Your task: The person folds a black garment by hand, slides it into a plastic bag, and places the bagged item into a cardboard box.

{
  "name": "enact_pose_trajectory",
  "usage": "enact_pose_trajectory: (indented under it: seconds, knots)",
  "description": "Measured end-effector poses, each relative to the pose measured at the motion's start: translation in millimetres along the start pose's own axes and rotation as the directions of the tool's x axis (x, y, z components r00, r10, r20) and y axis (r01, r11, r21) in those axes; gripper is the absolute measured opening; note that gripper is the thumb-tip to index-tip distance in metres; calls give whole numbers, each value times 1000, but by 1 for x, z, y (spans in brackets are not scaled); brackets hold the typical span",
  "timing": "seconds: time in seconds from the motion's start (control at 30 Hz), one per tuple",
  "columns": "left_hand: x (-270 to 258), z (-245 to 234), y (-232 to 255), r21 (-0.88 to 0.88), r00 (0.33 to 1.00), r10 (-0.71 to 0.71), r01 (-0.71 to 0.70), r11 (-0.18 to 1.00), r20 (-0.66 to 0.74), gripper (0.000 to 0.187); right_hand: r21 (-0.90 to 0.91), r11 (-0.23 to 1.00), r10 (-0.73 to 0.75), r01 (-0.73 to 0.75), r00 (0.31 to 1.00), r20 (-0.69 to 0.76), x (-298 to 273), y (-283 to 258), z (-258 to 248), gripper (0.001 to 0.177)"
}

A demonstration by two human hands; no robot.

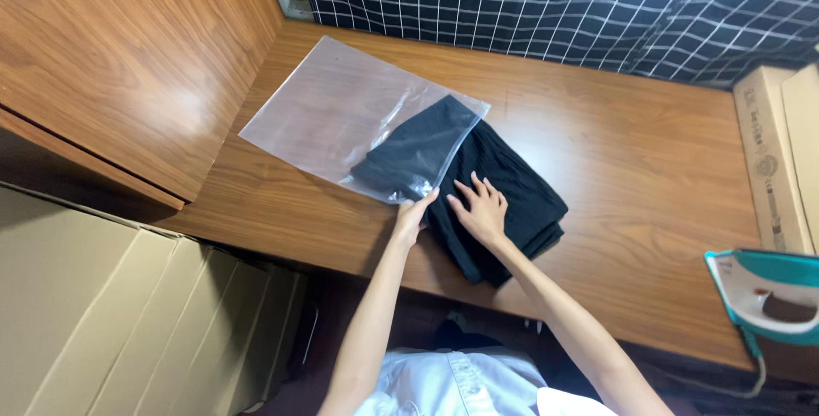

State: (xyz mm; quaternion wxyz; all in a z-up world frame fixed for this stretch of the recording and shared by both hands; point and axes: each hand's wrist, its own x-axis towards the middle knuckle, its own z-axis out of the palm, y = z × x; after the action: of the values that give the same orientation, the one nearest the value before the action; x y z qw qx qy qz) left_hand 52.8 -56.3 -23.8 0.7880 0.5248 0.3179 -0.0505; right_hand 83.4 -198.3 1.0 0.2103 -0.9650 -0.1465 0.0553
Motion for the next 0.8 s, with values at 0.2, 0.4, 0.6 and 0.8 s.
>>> enact_pose_trajectory:
  seconds: [0.2, 0.4, 0.6, 0.8]
  knots:
    - [-21, -2, 20, -39, 988, -10, 4, 999, -155, 86, 336, 940, 134, -56, 968, -214, 123, 94, -16, 30]
    - [-35, -21, 48, -272, 965, 14, -88, 958, -261, 82, 762, 548, 222, -346, 938, 266, 220, 109, 13, 57]
    - [-39, -6, 51, -320, 958, -12, -83, 944, -285, 81, 696, 716, 125, -60, 991, -43, 280, 104, 66, 39]
    - [-16, 15, 40, -179, 847, -65, -36, 983, -528, 103, 798, 595, 234, -96, 970, -58, 268, 112, 68, 12]
